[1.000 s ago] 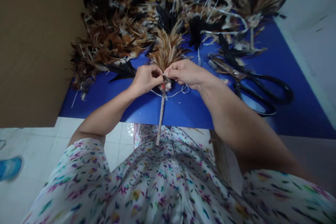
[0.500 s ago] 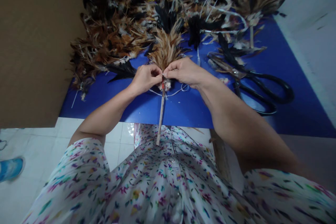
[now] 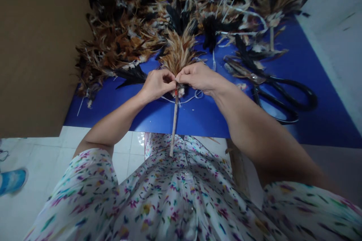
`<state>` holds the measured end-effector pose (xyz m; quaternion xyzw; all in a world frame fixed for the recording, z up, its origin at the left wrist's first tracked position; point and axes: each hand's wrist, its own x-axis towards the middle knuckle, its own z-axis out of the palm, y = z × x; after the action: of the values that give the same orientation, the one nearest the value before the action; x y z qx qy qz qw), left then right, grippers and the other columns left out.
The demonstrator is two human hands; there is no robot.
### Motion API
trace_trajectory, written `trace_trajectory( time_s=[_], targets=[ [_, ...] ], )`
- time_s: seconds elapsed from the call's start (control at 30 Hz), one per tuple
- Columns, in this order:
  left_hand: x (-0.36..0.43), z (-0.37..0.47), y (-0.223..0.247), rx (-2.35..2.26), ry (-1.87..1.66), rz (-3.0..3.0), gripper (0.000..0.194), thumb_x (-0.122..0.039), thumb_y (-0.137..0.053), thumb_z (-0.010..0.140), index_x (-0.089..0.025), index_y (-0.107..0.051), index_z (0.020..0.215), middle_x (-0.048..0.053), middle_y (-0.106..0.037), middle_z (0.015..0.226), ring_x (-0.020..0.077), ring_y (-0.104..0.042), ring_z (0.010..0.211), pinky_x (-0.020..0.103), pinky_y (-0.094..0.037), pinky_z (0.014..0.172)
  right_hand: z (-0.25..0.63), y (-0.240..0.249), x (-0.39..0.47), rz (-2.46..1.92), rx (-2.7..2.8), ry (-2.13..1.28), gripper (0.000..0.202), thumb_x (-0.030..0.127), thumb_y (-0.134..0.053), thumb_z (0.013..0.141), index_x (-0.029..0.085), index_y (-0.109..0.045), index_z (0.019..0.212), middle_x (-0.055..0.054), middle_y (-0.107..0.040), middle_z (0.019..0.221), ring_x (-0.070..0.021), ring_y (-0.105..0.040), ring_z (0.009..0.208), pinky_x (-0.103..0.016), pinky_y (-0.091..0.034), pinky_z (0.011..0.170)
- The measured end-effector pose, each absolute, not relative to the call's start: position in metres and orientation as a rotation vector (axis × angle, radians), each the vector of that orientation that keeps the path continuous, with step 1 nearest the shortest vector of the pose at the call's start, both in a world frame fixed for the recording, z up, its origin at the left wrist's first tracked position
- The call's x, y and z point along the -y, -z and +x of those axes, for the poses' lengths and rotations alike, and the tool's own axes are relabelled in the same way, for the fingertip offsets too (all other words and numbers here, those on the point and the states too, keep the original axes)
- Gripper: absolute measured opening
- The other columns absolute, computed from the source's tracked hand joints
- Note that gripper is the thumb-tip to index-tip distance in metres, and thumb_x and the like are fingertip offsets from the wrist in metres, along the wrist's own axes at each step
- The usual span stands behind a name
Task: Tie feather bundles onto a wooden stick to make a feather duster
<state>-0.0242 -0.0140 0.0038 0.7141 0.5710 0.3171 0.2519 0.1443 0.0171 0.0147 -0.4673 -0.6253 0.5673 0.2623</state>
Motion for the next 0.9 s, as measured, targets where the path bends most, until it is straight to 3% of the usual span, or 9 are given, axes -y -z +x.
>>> trace_trajectory(
  time_s=[0.43, 0.9],
  targets=[
    [0.0134, -0.0251, -0.0013, -1.566, -0.867, 1.938, 0.014, -0.018, -0.061, 0.066, -0.014, -0.071, 0.075, 0.002, -0.07, 0.065, 0.0115, -0.063, 0.06, 0.022, -0.047, 0.058, 0.1474, -0.0168, -0.0186, -1.26, 1.7, -1.573, 0.011, 0.01, -0.07, 0.073, 0.015, -0.065, 0.066, 0.004, -0.054, 0.049, -0.0057, -0.045, 0.044, -0.02, -0.036, 0.043],
    [0.0152, -0.0238, -0.0047, -1.621, -0.864, 1.948, 0.012, -0.02, -0.064, 0.064, -0.014, -0.071, 0.07, 0.003, -0.071, 0.066, 0.0124, -0.064, 0.063, 0.021, -0.048, 0.059, 0.1524, -0.019, -0.0224, -1.329, 1.729, -1.554, 0.013, 0.008, -0.071, 0.069, 0.017, -0.065, 0.063, 0.002, -0.055, 0.054, -0.0056, -0.04, 0.045, -0.024, -0.028, 0.044]
  ],
)
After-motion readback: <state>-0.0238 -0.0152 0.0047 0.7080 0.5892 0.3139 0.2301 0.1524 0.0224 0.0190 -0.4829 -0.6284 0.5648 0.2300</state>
